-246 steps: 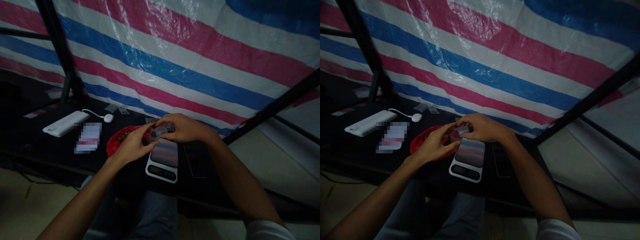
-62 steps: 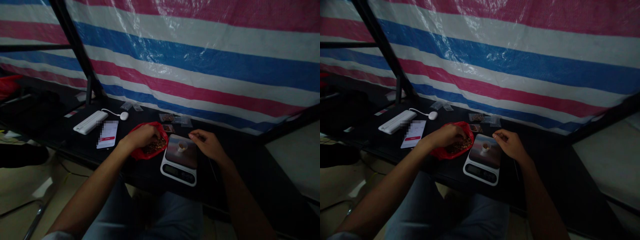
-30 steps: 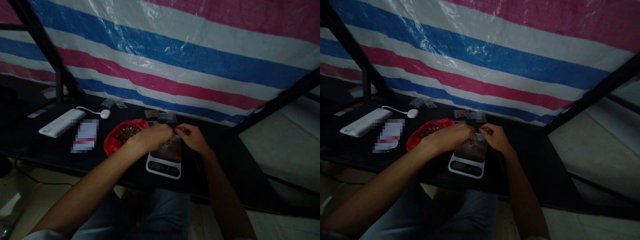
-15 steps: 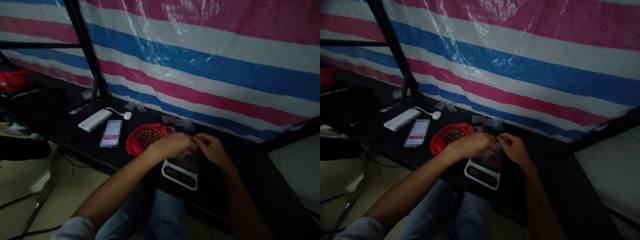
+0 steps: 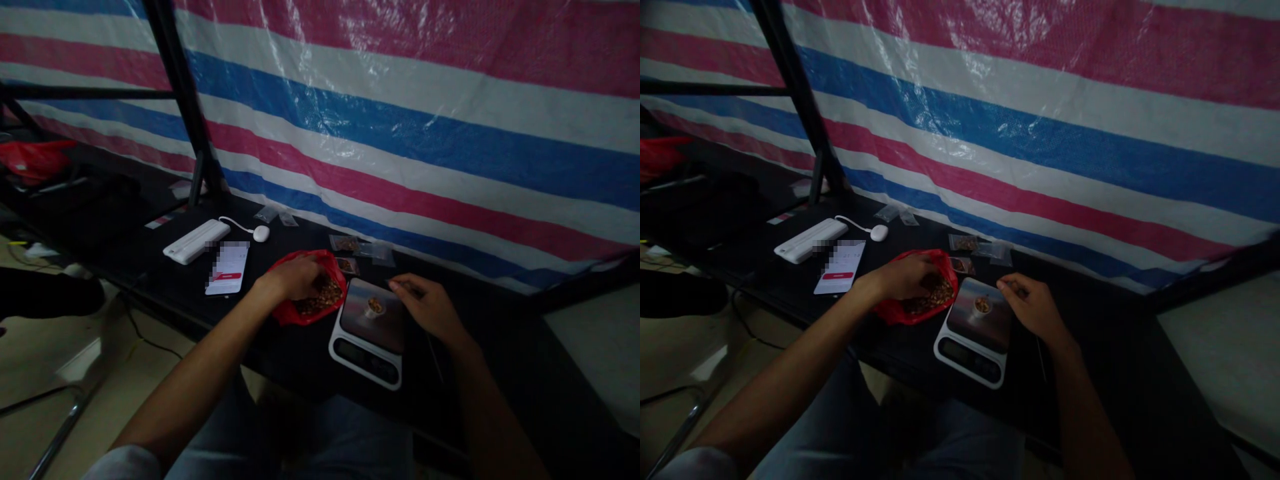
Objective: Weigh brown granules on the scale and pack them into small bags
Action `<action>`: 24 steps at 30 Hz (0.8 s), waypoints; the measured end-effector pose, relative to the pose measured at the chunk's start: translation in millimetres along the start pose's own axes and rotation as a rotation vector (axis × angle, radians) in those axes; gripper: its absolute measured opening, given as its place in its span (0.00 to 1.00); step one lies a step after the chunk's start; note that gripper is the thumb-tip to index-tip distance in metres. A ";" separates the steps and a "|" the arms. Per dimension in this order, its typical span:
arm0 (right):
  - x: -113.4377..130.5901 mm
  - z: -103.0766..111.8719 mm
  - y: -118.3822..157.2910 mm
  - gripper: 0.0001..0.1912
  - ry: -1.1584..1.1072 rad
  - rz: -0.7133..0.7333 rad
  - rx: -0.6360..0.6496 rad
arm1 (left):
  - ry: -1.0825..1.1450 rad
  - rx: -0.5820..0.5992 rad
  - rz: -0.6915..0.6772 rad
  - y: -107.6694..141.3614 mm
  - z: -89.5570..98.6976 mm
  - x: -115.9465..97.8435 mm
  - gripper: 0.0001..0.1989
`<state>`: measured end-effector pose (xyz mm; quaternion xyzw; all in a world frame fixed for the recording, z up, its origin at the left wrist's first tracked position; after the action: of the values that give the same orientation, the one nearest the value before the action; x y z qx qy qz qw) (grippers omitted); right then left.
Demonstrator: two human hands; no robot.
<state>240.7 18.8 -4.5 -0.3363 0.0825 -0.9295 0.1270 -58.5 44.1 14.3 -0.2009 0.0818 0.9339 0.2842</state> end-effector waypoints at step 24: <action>1.3 0.8 1.2 0.15 -0.008 0.048 0.024 | 0.181 0.031 -0.184 1.0 11.3 -1.7 0.13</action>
<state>240.4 17.3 -3.4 -0.3366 0.0788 -0.9257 0.1536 -61.5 45.5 25.4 -0.2867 0.1026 0.8805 0.3632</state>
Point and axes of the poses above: each hand's wrist, its own y-axis away from the middle knuckle, its own z-axis out of the back of the hand, x = y × z, the point moved 1 cm from there along -y, towards the middle knuckle, and after that the axes turned 7 degrees about y, right-handed, at the moved point
